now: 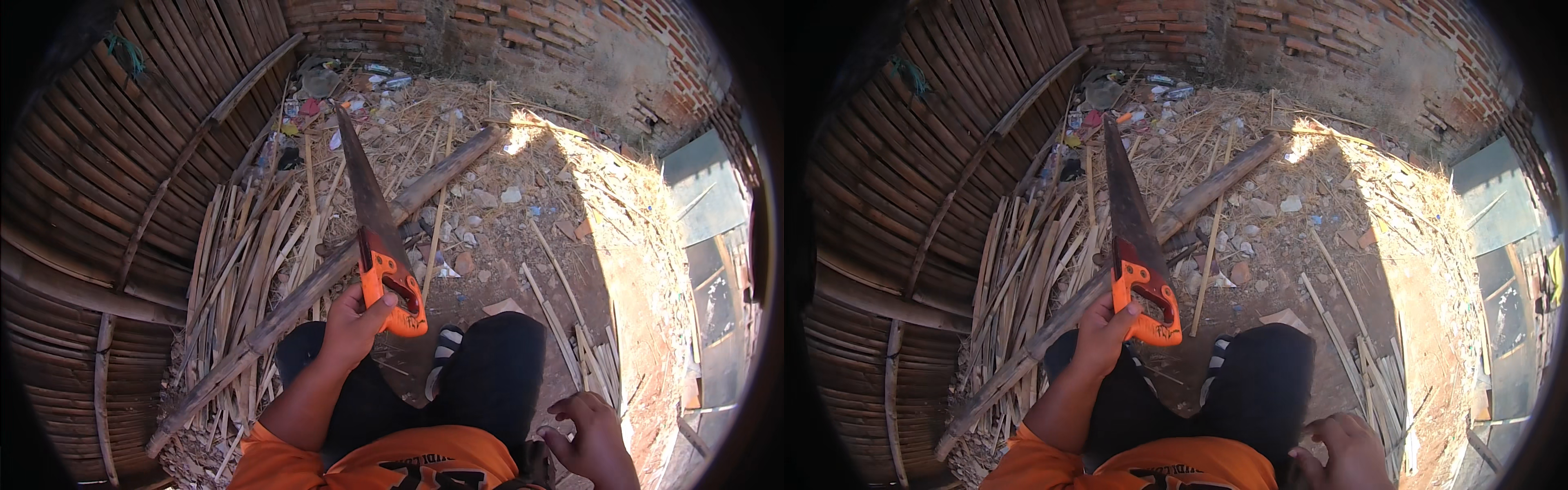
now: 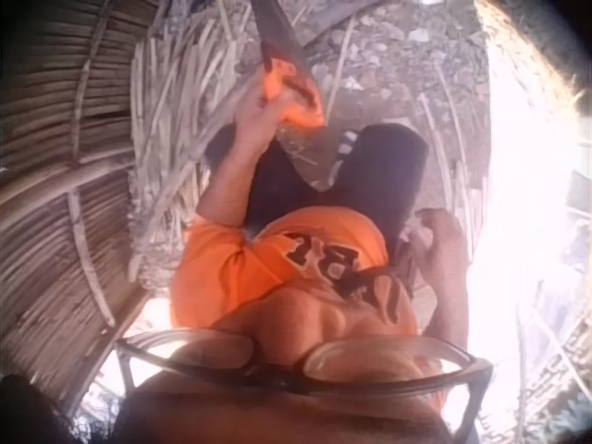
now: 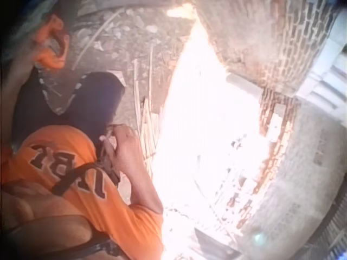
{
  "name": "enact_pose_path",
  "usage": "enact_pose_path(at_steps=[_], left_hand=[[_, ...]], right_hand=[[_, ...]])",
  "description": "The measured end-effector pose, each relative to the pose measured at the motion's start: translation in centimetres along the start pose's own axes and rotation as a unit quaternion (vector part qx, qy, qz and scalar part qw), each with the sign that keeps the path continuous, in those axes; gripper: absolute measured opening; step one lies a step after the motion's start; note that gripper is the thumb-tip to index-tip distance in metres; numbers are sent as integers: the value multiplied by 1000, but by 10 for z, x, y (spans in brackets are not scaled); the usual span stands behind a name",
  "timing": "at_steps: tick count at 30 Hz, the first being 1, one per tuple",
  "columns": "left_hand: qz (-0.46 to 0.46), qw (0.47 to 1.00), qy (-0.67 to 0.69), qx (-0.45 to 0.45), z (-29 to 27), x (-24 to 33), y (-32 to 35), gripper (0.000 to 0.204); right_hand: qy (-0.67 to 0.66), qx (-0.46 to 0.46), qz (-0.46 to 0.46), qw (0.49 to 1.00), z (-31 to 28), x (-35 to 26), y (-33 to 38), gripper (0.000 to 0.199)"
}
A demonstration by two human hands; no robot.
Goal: The person picks up a wooden log and saws a section off using a hand saw while sitting on the ground.
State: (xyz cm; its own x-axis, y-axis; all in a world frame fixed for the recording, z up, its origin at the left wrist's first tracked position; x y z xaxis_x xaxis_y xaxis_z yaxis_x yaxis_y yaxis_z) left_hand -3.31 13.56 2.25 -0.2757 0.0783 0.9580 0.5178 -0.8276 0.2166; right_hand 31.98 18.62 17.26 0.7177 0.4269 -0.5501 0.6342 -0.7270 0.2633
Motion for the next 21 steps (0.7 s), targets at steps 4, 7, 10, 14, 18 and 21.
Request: enact_pose_path(at_steps=[4,7,10,14,18,21], left_hand=[[12,1000,-19,0,38,0,11,29],[43,999,17,-4,61,-4,25,30],[50,999,-10,12,74,-7,28,35],[46,992,-114,-6,80,-16,22,39],[33,965,-258,-36,68,12,38,55],[44,908,-361,-209,70,80,83,58]], right_hand=[[-53,65,-278,957,45,-70,-93,61],[-44,69,-310,947,93,-71,-141,57],[-82,86,-272,955,109,-57,-159,53],[-98,145,-257,950,123,-42,-170,48],[-138,180,-248,942,118,-14,-184,41],[-211,155,-144,954,94,19,-213,35]])
Point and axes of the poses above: each hand's wrist, its own y-axis away from the middle knuckle, its own z-axis out of the palm, x = y × z, the point moved 8 cm from there along -y, towards the middle knuckle, and after that the axes turned 7 degrees about -y, right-handed, at the moved point
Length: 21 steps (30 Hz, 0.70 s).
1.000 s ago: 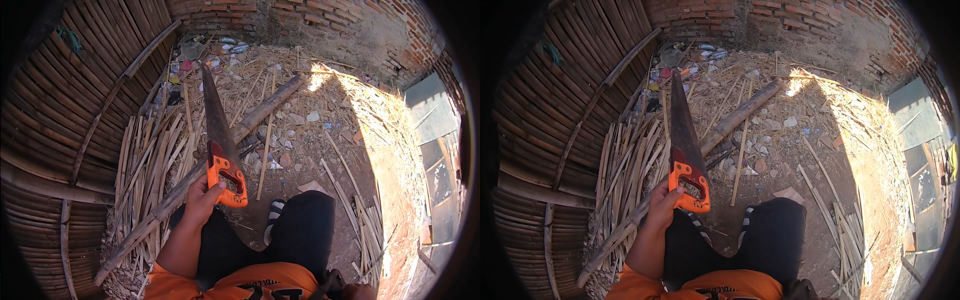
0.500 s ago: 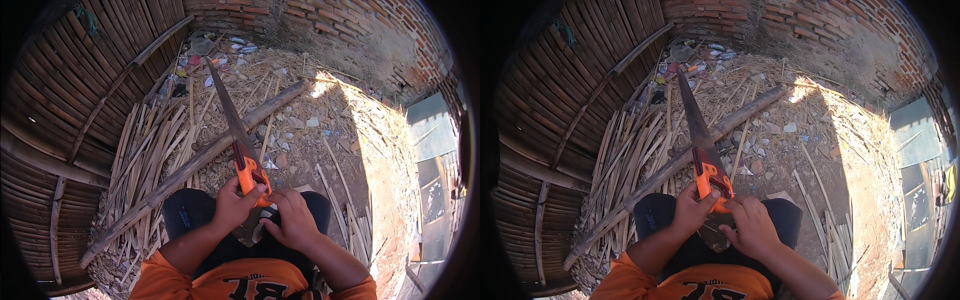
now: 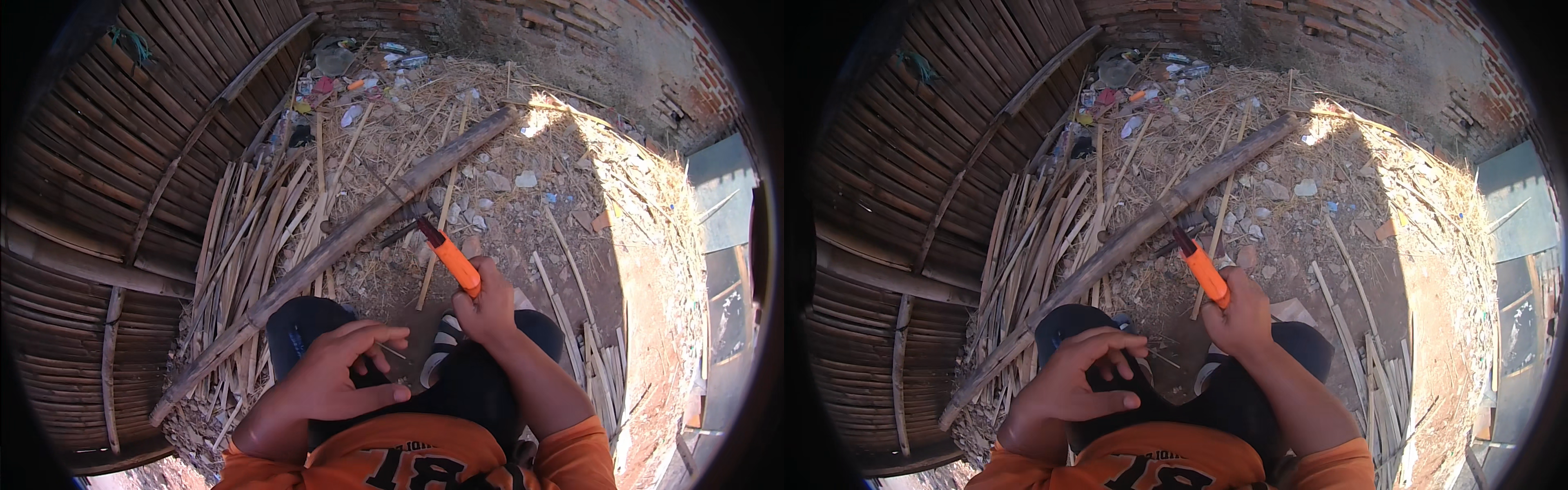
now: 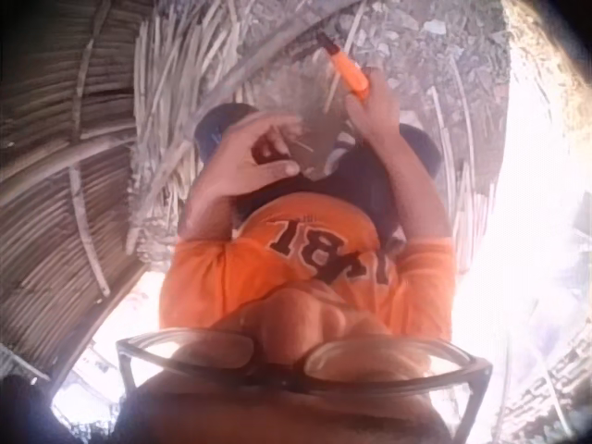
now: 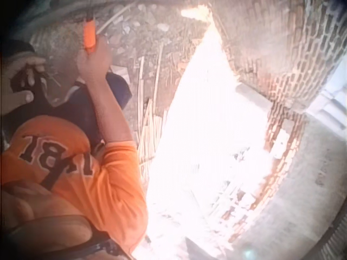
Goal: The person picks up a wooden log and saws a section off using a hand saw while sitting on the ground.
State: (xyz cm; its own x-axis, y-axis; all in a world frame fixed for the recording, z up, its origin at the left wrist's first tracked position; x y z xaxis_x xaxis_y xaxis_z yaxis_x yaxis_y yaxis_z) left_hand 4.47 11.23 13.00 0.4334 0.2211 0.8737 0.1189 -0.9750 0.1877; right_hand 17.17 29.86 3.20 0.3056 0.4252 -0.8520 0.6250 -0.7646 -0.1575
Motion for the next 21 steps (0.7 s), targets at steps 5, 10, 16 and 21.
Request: enact_pose_path(at_steps=[5,10,16,21], left_hand=[[396,847,195,-297,64,80,70,31],[380,849,234,-283,80,104,65,25],[399,833,242,-296,92,109,64,20],[513,855,-64,34,25,108,74,26]], right_hand=[[-88,69,18,994,-26,40,-25,29],[-126,101,11,987,-22,50,-24,28],[-145,124,22,981,-33,69,-19,26],[-130,116,1,985,-35,58,-14,25]])
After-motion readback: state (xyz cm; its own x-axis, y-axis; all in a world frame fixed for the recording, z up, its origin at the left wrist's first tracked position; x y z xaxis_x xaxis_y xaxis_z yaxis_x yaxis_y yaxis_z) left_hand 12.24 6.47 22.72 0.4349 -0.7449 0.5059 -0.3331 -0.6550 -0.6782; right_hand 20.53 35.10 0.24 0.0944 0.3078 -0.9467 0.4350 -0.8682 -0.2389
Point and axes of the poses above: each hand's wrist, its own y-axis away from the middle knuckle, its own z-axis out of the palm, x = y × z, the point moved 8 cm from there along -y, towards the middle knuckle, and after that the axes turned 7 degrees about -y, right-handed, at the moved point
